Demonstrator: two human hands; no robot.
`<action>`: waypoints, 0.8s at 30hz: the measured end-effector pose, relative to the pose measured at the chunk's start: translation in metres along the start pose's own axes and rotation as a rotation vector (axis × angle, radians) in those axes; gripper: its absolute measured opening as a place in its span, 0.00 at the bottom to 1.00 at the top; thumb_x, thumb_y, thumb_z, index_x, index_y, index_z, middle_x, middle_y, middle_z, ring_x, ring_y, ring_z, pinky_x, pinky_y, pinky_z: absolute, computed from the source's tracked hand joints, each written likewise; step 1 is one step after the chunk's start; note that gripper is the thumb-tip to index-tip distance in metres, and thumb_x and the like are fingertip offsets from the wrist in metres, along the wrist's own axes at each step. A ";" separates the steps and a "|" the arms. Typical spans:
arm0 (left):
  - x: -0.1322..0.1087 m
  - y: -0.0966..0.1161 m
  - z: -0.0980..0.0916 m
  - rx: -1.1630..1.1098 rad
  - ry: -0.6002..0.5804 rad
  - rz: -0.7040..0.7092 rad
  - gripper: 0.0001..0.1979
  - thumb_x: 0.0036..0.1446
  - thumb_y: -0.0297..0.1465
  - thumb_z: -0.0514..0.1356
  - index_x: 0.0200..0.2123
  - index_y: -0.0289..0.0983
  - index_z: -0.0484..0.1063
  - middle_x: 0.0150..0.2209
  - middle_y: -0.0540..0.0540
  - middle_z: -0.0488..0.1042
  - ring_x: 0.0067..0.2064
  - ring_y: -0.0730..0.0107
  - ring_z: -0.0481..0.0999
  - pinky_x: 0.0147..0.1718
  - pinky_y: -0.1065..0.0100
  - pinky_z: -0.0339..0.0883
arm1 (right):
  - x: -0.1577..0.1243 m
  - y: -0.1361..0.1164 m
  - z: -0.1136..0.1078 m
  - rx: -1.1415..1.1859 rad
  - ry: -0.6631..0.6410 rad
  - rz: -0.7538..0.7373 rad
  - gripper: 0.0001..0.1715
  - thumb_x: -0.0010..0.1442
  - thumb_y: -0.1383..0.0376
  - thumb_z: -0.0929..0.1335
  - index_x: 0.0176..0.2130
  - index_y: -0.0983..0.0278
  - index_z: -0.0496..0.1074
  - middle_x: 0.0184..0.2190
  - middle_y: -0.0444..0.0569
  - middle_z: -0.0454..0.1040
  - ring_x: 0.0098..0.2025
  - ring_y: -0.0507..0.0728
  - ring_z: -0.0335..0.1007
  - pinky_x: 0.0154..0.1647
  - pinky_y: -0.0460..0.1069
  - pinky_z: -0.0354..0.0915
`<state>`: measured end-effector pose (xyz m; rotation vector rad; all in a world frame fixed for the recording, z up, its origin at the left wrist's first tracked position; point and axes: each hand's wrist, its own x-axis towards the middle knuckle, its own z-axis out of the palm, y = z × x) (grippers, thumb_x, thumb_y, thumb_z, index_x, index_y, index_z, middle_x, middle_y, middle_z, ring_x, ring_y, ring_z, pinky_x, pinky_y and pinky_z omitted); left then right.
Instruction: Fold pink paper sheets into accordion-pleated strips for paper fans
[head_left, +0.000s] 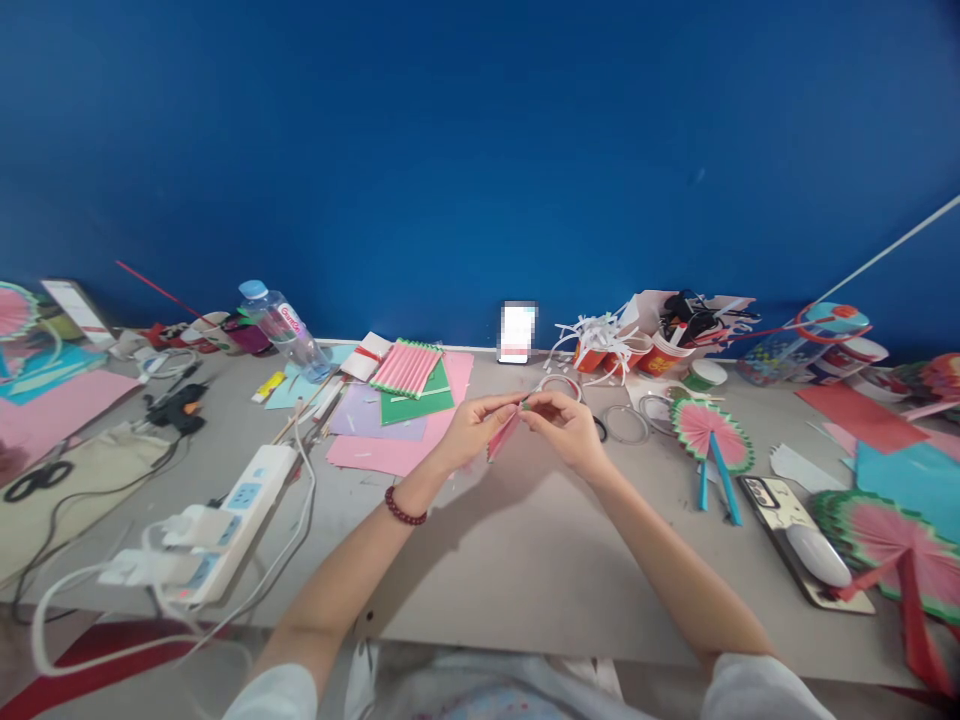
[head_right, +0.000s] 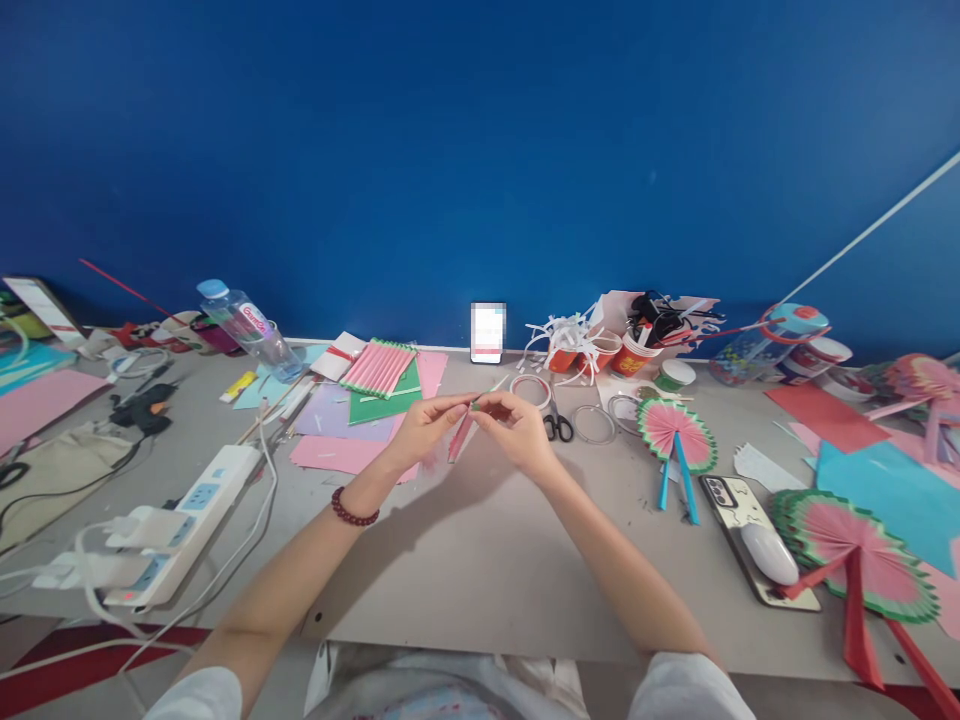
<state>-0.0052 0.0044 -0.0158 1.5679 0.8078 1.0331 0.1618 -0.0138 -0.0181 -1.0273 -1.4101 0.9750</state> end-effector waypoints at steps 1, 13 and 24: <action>0.000 0.000 0.000 0.003 0.001 0.003 0.20 0.57 0.41 0.58 0.48 0.37 0.75 0.49 0.42 0.75 0.52 0.58 0.73 0.53 0.61 0.65 | 0.000 0.000 0.000 0.002 0.006 0.001 0.12 0.49 0.58 0.72 0.32 0.62 0.73 0.29 0.47 0.74 0.32 0.54 0.70 0.35 0.50 0.68; -0.001 -0.008 0.006 0.151 -0.061 0.126 0.24 0.64 0.40 0.49 0.62 0.42 0.58 0.63 0.44 0.59 0.64 0.61 0.58 0.62 0.60 0.53 | 0.004 0.001 0.000 0.168 -0.008 0.027 0.13 0.49 0.56 0.73 0.31 0.60 0.69 0.30 0.44 0.72 0.34 0.53 0.71 0.41 0.50 0.67; -0.006 -0.006 0.008 0.302 -0.060 0.158 0.22 0.65 0.40 0.47 0.55 0.36 0.67 0.43 0.42 0.77 0.44 0.62 0.75 0.43 0.66 0.67 | 0.004 0.002 0.001 0.185 0.068 0.105 0.16 0.43 0.55 0.75 0.29 0.61 0.72 0.28 0.45 0.75 0.31 0.54 0.72 0.37 0.52 0.70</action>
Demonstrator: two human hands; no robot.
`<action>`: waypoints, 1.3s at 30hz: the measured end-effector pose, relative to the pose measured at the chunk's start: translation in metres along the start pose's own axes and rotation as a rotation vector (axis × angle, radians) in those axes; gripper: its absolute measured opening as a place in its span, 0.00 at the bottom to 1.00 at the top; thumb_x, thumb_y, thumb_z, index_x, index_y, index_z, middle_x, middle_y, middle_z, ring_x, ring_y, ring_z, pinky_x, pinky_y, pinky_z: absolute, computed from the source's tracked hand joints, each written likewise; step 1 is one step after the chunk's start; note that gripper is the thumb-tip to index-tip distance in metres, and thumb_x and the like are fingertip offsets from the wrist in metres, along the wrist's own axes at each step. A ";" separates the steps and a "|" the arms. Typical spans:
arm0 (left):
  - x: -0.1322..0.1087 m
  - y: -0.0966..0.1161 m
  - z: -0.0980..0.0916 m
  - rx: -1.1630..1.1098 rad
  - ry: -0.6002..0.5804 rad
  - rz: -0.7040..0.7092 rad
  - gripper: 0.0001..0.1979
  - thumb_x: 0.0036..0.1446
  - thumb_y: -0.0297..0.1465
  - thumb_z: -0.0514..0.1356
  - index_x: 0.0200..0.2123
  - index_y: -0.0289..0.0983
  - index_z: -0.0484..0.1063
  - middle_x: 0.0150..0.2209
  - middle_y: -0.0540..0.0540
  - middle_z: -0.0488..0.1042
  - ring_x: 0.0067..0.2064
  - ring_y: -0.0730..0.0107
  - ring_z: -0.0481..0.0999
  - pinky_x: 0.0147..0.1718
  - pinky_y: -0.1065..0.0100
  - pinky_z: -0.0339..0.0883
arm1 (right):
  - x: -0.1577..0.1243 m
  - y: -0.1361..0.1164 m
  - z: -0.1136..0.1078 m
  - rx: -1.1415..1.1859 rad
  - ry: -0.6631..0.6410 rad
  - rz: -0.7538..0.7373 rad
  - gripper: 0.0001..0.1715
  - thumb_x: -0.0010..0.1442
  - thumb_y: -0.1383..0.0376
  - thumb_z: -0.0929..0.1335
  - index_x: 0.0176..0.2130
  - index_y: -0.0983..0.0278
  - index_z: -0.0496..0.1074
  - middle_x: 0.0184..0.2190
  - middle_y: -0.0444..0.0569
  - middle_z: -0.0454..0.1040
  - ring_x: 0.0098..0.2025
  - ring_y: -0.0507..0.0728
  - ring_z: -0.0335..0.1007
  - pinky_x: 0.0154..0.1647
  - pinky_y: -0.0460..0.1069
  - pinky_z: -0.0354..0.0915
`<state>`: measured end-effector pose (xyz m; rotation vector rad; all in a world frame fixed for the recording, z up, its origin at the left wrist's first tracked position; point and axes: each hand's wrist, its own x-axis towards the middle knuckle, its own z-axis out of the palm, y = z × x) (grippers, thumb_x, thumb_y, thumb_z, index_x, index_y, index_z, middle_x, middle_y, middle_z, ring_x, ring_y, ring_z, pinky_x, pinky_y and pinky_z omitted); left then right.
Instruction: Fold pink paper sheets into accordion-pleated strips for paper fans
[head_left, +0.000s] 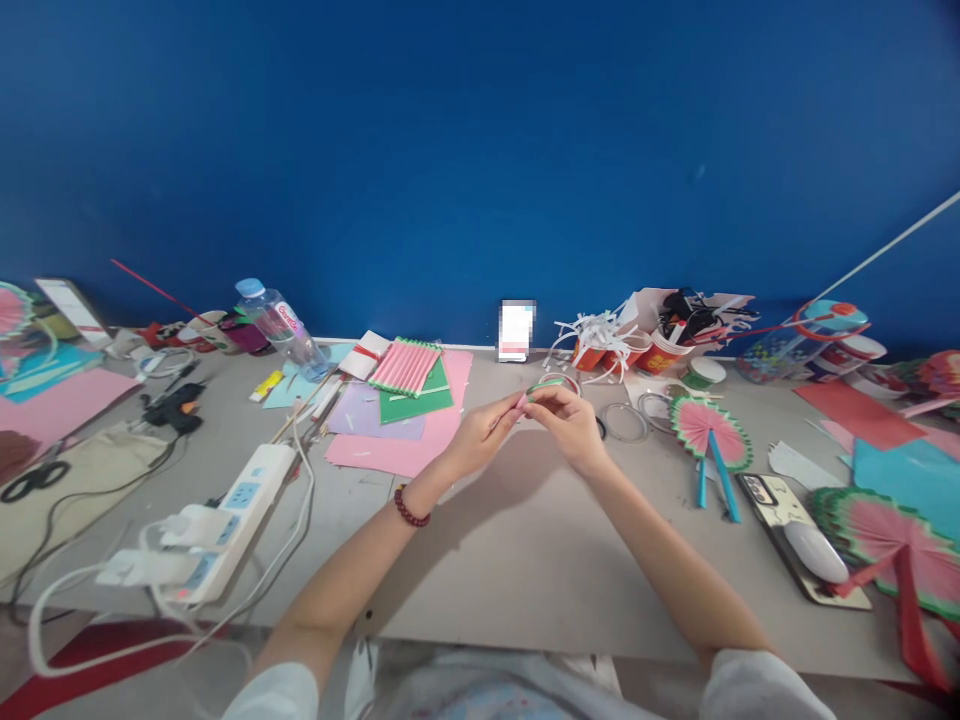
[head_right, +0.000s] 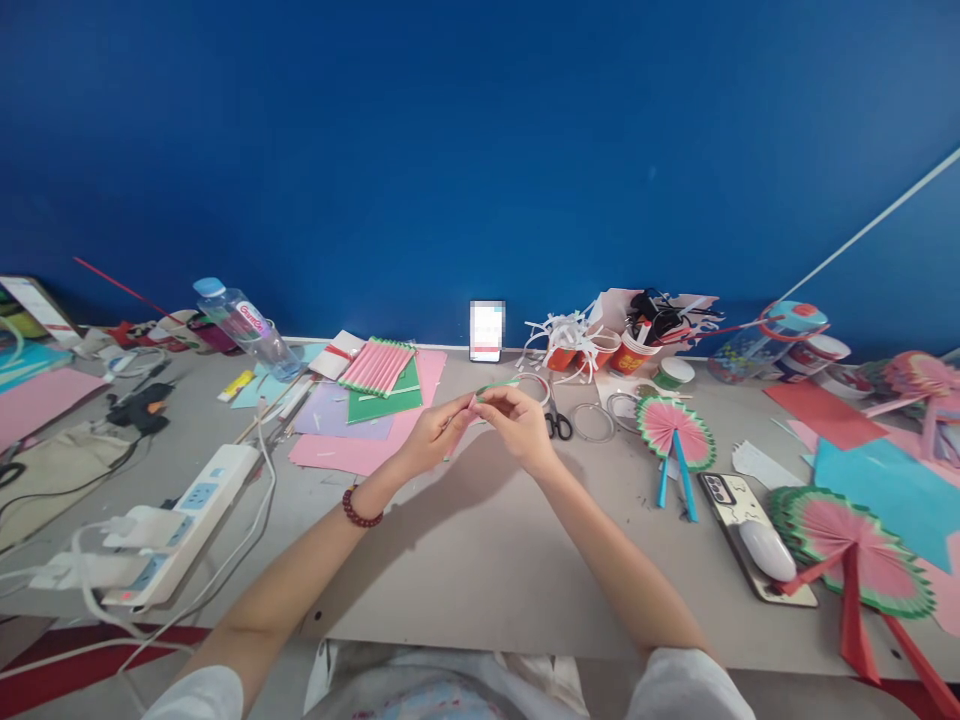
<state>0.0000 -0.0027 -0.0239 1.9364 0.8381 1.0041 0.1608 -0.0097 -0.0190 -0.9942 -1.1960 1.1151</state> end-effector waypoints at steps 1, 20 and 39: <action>0.000 0.001 0.000 0.007 0.007 -0.003 0.22 0.65 0.40 0.47 0.54 0.36 0.68 0.41 0.42 0.77 0.41 0.63 0.75 0.40 0.67 0.67 | 0.000 0.001 0.000 -0.005 0.009 0.005 0.16 0.43 0.55 0.75 0.30 0.61 0.72 0.28 0.45 0.75 0.31 0.54 0.72 0.36 0.51 0.69; 0.004 0.005 -0.003 -0.130 -0.097 -0.263 0.21 0.59 0.46 0.50 0.24 0.35 0.62 0.22 0.54 0.56 0.26 0.76 0.56 0.25 0.73 0.51 | 0.008 0.002 -0.017 -0.354 -0.054 0.109 0.16 0.46 0.53 0.73 0.30 0.63 0.75 0.28 0.46 0.76 0.28 0.53 0.67 0.29 0.49 0.61; 0.010 -0.035 -0.022 -0.120 -0.201 -0.425 0.21 0.45 0.48 0.63 0.26 0.33 0.75 0.21 0.50 0.67 0.26 0.71 0.65 0.24 0.71 0.56 | 0.021 0.013 -0.031 -0.086 -0.072 0.435 0.21 0.39 0.53 0.76 0.31 0.63 0.77 0.24 0.44 0.76 0.24 0.52 0.69 0.24 0.47 0.61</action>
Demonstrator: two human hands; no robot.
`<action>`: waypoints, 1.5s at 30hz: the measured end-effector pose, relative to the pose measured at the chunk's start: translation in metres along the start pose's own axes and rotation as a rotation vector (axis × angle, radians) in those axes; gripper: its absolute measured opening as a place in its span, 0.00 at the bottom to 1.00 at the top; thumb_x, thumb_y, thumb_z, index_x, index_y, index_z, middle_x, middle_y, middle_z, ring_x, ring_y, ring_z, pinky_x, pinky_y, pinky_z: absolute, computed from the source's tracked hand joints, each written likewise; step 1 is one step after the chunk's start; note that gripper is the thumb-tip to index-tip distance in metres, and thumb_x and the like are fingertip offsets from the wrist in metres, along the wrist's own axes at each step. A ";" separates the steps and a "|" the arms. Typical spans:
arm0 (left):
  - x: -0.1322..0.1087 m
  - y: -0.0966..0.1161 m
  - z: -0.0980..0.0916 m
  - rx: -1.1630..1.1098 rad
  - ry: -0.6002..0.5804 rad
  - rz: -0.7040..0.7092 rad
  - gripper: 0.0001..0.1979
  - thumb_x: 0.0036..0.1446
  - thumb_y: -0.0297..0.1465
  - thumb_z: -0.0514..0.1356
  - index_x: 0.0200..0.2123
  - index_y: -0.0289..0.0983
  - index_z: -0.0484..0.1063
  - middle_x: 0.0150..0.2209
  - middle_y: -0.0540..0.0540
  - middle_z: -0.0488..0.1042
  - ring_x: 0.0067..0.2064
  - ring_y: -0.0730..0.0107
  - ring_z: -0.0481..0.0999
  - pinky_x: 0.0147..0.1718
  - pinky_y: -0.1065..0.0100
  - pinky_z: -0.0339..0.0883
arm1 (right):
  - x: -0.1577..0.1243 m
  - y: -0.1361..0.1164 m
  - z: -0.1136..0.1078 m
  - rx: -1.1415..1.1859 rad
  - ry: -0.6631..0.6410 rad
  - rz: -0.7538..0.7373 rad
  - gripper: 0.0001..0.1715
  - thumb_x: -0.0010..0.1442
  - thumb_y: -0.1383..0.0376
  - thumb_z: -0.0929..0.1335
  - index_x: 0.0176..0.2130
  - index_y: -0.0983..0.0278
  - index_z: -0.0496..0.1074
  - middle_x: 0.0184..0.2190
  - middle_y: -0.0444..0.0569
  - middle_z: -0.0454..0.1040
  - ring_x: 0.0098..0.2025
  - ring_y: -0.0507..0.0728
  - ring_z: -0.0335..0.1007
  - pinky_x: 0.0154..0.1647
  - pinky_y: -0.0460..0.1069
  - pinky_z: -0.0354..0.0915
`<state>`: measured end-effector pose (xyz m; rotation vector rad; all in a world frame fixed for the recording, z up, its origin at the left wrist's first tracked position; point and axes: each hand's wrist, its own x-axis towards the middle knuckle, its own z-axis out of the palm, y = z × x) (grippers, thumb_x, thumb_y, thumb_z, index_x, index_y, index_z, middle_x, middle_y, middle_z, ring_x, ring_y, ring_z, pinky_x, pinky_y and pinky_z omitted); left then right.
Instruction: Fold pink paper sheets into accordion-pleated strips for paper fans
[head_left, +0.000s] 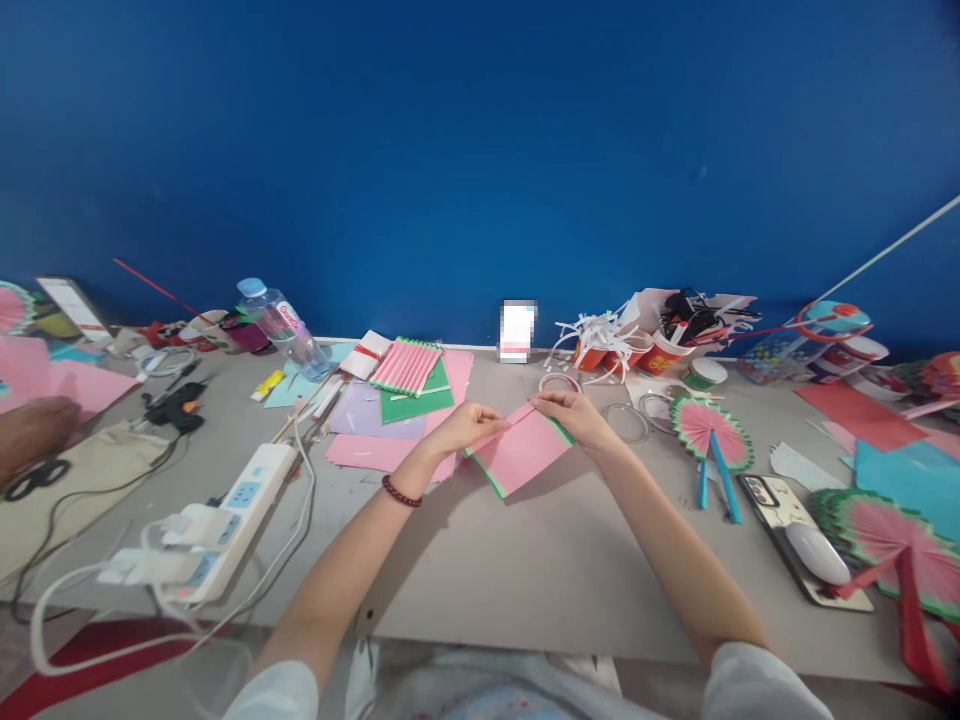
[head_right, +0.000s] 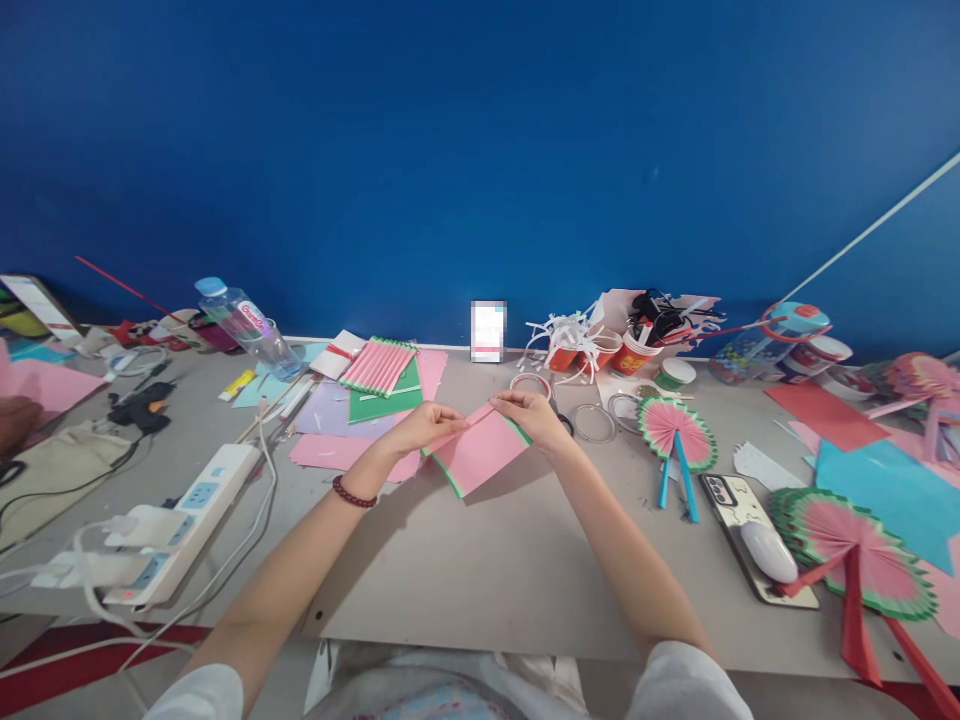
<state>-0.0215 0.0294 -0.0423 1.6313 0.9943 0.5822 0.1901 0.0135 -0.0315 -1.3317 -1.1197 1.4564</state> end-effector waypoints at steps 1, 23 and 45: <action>0.000 -0.001 0.000 0.000 0.001 -0.006 0.22 0.45 0.48 0.63 0.26 0.33 0.75 0.21 0.50 0.67 0.26 0.72 0.64 0.23 0.71 0.55 | 0.001 0.002 -0.001 0.001 0.002 -0.002 0.21 0.39 0.53 0.76 0.31 0.63 0.77 0.24 0.45 0.76 0.24 0.52 0.69 0.24 0.47 0.62; 0.002 -0.002 0.004 0.002 0.207 0.120 0.20 0.50 0.46 0.61 0.32 0.34 0.77 0.34 0.43 0.78 0.35 0.66 0.72 0.34 0.68 0.63 | 0.014 0.016 -0.002 0.137 0.068 -0.068 0.22 0.36 0.54 0.77 0.31 0.63 0.78 0.26 0.46 0.77 0.27 0.54 0.70 0.30 0.49 0.65; 0.011 -0.018 -0.013 -0.050 0.266 -0.046 0.17 0.43 0.41 0.66 0.30 0.33 0.77 0.35 0.41 0.78 0.36 0.64 0.73 0.36 0.67 0.63 | 0.030 0.037 -0.003 0.279 0.172 -0.094 0.17 0.37 0.56 0.76 0.25 0.61 0.71 0.20 0.41 0.70 0.22 0.51 0.63 0.23 0.47 0.58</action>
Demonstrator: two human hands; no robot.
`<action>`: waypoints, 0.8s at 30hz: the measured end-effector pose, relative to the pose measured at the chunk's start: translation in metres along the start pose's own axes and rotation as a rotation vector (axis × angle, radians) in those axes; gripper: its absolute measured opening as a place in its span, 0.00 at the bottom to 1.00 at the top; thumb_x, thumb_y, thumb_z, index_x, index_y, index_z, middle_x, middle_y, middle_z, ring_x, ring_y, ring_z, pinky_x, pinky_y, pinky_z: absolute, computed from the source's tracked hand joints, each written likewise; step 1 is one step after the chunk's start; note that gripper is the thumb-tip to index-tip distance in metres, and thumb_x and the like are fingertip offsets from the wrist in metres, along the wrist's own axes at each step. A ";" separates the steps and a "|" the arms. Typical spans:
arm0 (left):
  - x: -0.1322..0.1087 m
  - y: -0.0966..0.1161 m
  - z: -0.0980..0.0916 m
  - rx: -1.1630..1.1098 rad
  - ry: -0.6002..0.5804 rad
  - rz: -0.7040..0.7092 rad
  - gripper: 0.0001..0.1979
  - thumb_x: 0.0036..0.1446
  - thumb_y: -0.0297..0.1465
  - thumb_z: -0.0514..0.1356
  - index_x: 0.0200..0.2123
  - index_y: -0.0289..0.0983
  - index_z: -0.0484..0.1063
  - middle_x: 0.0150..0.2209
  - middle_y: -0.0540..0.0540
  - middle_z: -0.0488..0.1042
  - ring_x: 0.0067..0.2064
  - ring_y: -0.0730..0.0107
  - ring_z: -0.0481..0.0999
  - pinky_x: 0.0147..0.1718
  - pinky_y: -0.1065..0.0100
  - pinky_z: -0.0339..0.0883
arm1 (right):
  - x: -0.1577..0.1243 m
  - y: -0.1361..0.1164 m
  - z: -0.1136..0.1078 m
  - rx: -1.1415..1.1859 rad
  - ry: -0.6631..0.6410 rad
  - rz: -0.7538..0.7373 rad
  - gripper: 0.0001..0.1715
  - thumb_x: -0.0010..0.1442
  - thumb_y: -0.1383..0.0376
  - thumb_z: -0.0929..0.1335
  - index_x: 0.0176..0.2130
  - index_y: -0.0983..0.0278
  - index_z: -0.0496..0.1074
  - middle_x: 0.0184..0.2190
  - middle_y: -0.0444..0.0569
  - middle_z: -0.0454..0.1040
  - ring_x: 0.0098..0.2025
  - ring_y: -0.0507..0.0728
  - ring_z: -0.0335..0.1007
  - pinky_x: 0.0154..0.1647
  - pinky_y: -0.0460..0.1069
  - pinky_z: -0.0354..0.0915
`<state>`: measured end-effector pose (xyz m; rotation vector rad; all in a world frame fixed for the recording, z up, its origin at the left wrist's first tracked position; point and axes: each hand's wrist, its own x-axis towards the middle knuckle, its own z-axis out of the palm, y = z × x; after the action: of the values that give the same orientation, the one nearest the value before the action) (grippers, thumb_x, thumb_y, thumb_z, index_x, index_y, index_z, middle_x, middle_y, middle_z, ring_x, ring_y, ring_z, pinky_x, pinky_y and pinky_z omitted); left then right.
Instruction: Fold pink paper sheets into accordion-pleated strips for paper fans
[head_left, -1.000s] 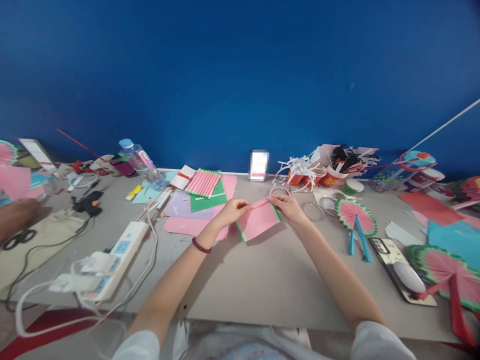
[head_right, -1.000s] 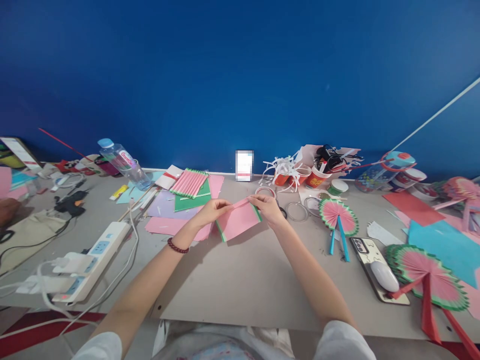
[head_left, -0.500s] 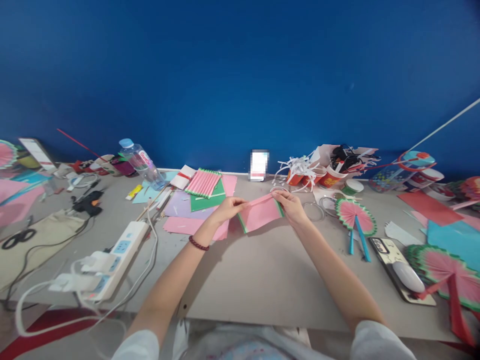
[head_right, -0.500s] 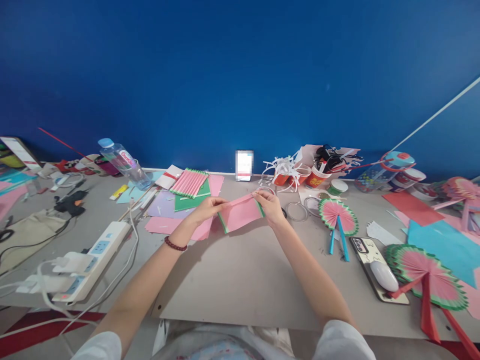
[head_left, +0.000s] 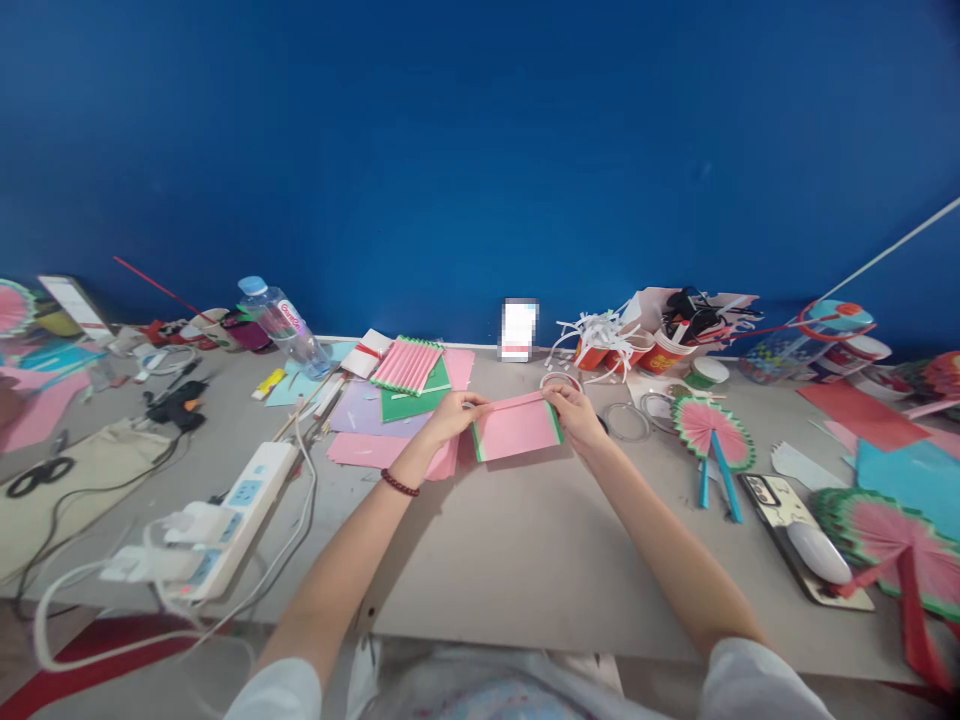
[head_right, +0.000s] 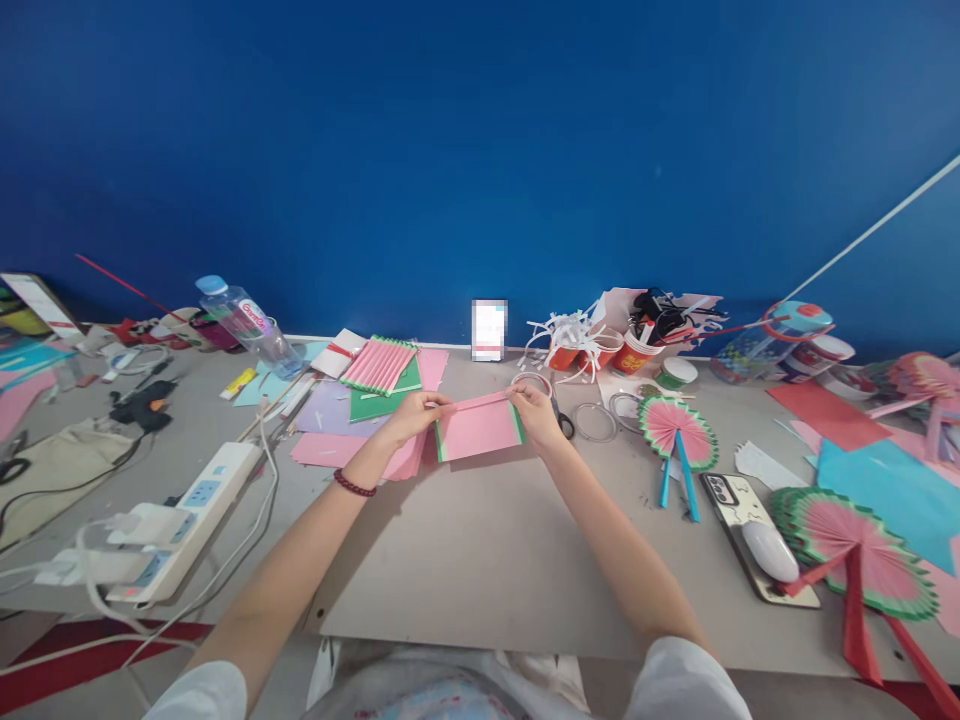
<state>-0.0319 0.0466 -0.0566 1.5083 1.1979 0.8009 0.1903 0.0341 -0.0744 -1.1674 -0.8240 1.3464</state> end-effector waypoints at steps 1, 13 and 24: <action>0.001 -0.002 0.000 0.006 0.003 0.008 0.17 0.43 0.41 0.66 0.30 0.33 0.77 0.34 0.41 0.78 0.35 0.64 0.73 0.35 0.67 0.63 | 0.001 0.002 0.000 0.019 0.004 0.016 0.17 0.36 0.57 0.77 0.24 0.61 0.71 0.20 0.41 0.70 0.22 0.51 0.63 0.23 0.46 0.58; 0.002 -0.006 -0.004 0.031 0.038 0.007 0.14 0.41 0.40 0.67 0.25 0.34 0.78 0.30 0.43 0.77 0.35 0.63 0.73 0.36 0.66 0.62 | 0.004 0.015 0.002 0.092 -0.004 0.065 0.22 0.32 0.58 0.78 0.28 0.62 0.72 0.21 0.39 0.72 0.22 0.49 0.64 0.23 0.45 0.58; 0.002 -0.007 -0.005 -0.149 0.007 -0.155 0.12 0.40 0.37 0.68 0.26 0.34 0.77 0.31 0.44 0.77 0.33 0.66 0.71 0.37 0.66 0.61 | 0.005 0.014 -0.001 0.018 -0.022 0.015 0.20 0.36 0.57 0.77 0.30 0.60 0.72 0.20 0.39 0.72 0.24 0.51 0.66 0.25 0.45 0.60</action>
<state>-0.0383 0.0500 -0.0622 1.2759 1.2168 0.7736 0.1877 0.0371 -0.0890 -1.1491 -0.8189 1.3780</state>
